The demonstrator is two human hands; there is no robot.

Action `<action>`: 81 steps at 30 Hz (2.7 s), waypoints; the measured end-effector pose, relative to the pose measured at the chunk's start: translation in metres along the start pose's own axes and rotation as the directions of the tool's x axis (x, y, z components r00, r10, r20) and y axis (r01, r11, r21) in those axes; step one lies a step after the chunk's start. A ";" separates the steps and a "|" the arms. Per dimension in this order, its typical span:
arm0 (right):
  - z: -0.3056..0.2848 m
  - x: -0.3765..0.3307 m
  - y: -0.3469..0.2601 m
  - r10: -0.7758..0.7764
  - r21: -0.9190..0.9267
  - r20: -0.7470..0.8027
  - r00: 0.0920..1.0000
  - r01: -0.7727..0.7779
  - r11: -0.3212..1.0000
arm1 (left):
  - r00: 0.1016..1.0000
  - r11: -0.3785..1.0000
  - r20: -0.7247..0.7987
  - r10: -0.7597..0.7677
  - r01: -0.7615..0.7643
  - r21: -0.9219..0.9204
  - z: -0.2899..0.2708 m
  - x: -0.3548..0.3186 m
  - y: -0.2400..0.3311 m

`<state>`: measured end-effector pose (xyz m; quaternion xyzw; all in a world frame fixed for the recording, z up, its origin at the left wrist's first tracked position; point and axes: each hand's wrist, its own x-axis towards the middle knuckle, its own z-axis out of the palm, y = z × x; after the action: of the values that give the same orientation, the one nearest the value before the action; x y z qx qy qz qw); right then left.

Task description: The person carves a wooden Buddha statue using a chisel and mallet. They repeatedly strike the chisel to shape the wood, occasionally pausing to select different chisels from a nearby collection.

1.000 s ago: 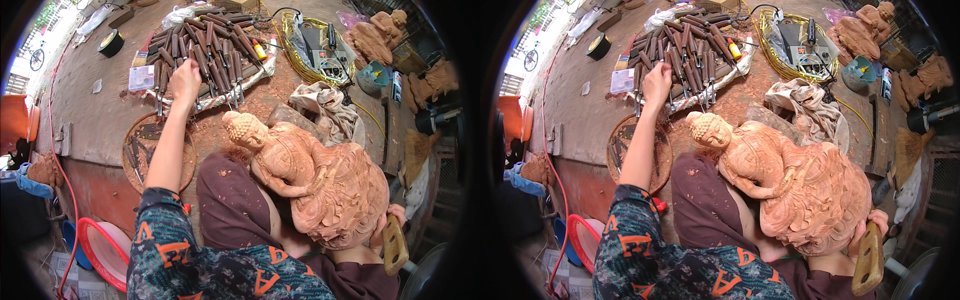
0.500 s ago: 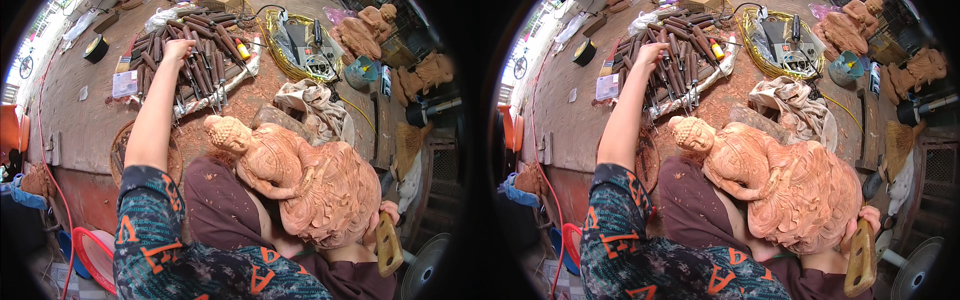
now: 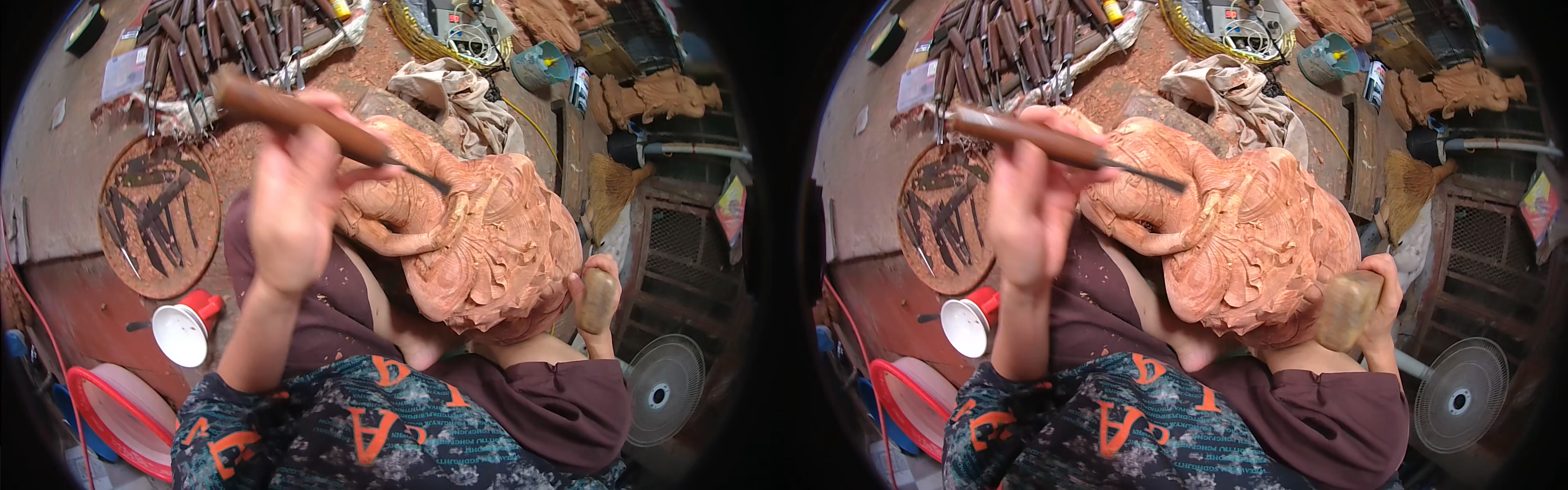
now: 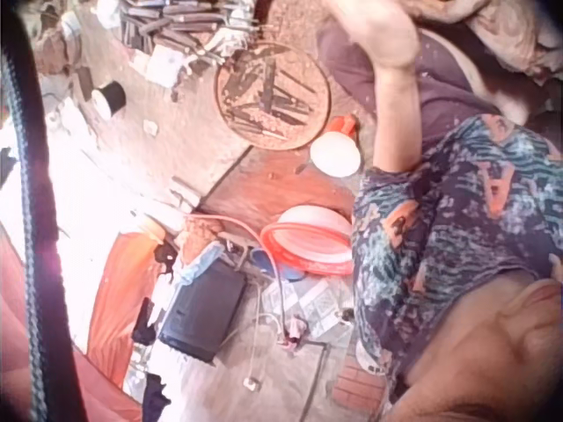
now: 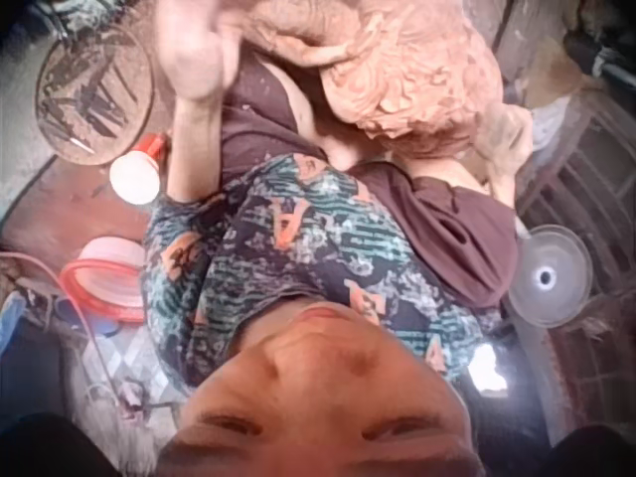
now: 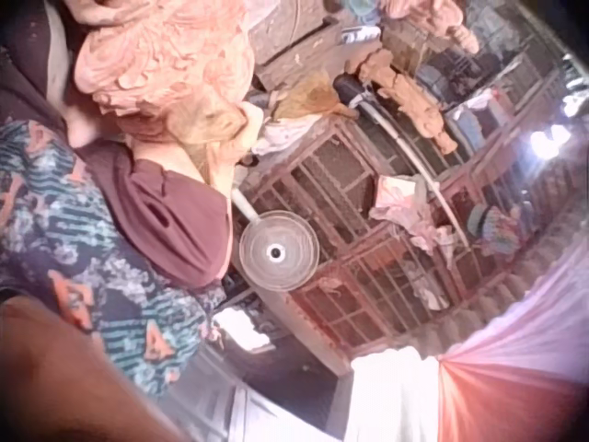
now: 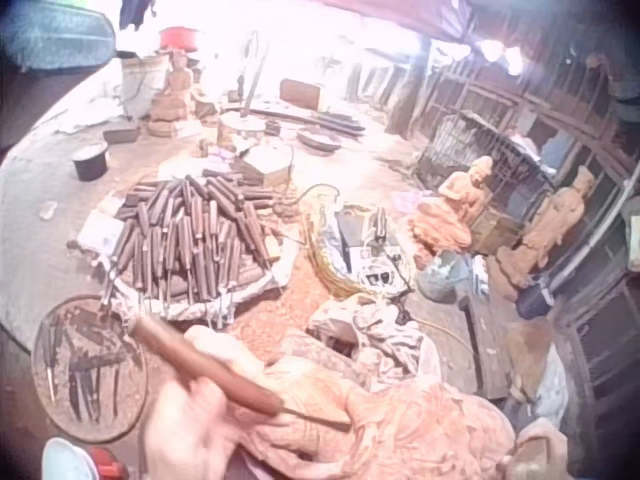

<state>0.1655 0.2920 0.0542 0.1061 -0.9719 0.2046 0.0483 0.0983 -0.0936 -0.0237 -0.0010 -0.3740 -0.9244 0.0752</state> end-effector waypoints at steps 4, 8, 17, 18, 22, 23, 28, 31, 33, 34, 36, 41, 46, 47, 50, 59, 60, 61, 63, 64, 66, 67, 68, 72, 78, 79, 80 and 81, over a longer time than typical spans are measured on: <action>-0.007 0.032 -0.050 -0.144 -0.083 0.182 0.973 0.161 0.983 | 0.935 0.838 0.114 0.335 -0.351 0.419 -0.023 -0.056 -0.059; -0.012 0.048 -0.084 -0.334 -0.108 0.314 0.889 0.383 0.917 | 0.904 0.654 0.082 0.421 -0.365 0.663 -0.022 -0.071 -0.052; -0.001 0.067 -0.141 -0.637 -0.152 0.425 0.644 0.744 0.651 | 0.933 0.641 0.205 0.296 -0.353 0.681 -0.015 -0.084 -0.069; 0.000 0.066 -0.140 -0.645 -0.169 0.429 0.632 0.758 0.630 | 0.935 0.644 0.207 0.289 -0.350 0.681 -0.013 -0.084 -0.070; 0.000 0.065 -0.141 -0.662 -0.194 0.442 0.606 0.785 0.589 | 0.937 0.643 0.223 0.270 -0.348 0.682 -0.012 -0.089 -0.072; 0.000 0.064 -0.141 -0.669 -0.196 0.440 0.599 0.791 0.580 | 0.941 0.653 0.216 0.262 -0.337 0.678 -0.011 -0.090 -0.073; 0.003 0.065 -0.144 -0.671 -0.187 0.416 0.613 0.780 0.597 | 0.936 0.639 0.223 0.273 -0.350 0.685 -0.008 -0.092 -0.074; 0.002 0.065 -0.148 -0.682 -0.174 0.407 0.608 0.784 0.596 | 0.925 0.622 0.253 0.284 -0.379 0.686 -0.006 -0.094 -0.078; 0.002 0.067 -0.147 -0.696 -0.196 0.425 0.579 0.810 0.553 | 0.919 0.607 0.259 0.296 -0.390 0.692 -0.002 -0.097 -0.081; 0.001 0.068 -0.143 -0.703 -0.223 0.445 0.555 0.829 0.513 | 0.917 0.595 0.259 0.304 -0.395 0.700 0.001 -0.098 -0.082; 0.000 0.069 -0.143 -0.622 -0.309 0.520 0.586 0.808 0.502 | 0.913 0.570 0.247 0.325 -0.398 0.719 0.006 -0.099 -0.086; 0.002 0.070 -0.135 -0.710 -0.198 0.416 0.568 0.819 0.539 | 0.907 0.547 0.302 0.295 -0.419 0.724 0.006 -0.093 -0.084; -0.005 0.069 -0.140 -0.528 -0.313 0.560 0.639 0.753 0.579 | 0.911 0.534 0.271 0.310 -0.402 0.744 0.011 -0.089 -0.080; -0.005 0.069 -0.135 -0.606 -0.272 0.495 0.623 0.773 0.573 | 0.913 0.528 0.279 0.299 -0.402 0.748 0.012 -0.088 -0.080; -0.003 0.069 -0.128 -0.674 -0.284 0.406 0.618 0.786 0.550 | 0.912 0.546 0.283 0.297 -0.405 0.733 0.010 -0.085 -0.079; -0.013 0.071 -0.124 -0.482 -0.402 0.481 0.732 0.673 0.621 | 0.894 0.465 0.365 0.258 -0.446 0.764 0.009 -0.077 -0.077; -0.012 0.070 -0.122 -0.525 -0.366 0.434 0.732 0.676 0.639 | 0.883 0.431 0.393 0.256 -0.468 0.772 0.009 -0.074 -0.076; -0.011 0.068 -0.118 -0.565 -0.331 0.383 0.731 0.679 0.655 | 0.868 0.344 0.424 0.258 -0.493 0.799 0.013 -0.072 -0.071; -0.008 0.067 -0.112 -0.635 -0.250 0.291 0.715 0.698 0.671 | 0.759 0.367 0.515 0.400 -0.647 0.668 0.026 -0.056 -0.071; -0.006 0.066 -0.112 -0.650 -0.240 0.233 0.724 0.690 0.682 | 0.681 0.381 0.564 0.467 -0.731 0.567 0.034 -0.049 -0.073; -0.009 0.064 -0.110 -0.625 -0.183 0.159 0.764 0.645 0.742 | 0.506 0.386 0.607 0.613 -0.862 0.329 0.059 -0.042 -0.074; -0.011 0.061 -0.104 -0.608 -0.149 0.113 0.786 0.618 0.772 | 0.516 0.388 0.601 0.610 -0.856 0.340 0.070 -0.041 -0.073; -0.014 0.061 -0.101 -0.620 -0.095 0.077 0.781 0.624 0.775 | 0.546 0.419 0.563 0.620 -0.837 0.351 0.081 -0.037 -0.078; -0.017 0.058 -0.097 -0.576 -0.113 0.033 0.817 0.575 0.810 | 0.599 0.460 0.454 0.659 -0.799 0.387 0.083 -0.036 -0.093; -0.004 0.059 -0.088 -0.519 -0.104 0.053 0.853 0.522 0.847 | 0.745 0.607 0.472 0.471 -0.662 0.440 0.069 -0.058 -0.096; -0.003 0.059 -0.087 -0.523 -0.103 0.057 0.850 0.526 0.844 | 0.715 0.588 0.493 0.496 -0.694 0.416 0.067 -0.059 -0.095; -0.002 0.059 -0.088 -0.524 -0.103 0.065 0.849 0.528 0.843 | 0.709 0.585 0.494 0.503 -0.700 0.409 0.067 -0.058 -0.091; -0.002 0.060 -0.089 -0.524 -0.103 0.074 0.848 0.529 0.842 | 0.736 0.615 0.439 0.515 -0.674 0.409 0.068 -0.057 -0.089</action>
<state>0.1277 0.2022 0.0986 0.3701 -0.9166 0.1226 0.0880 0.1388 0.0244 -0.0391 -0.2343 -0.6042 -0.6891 0.3242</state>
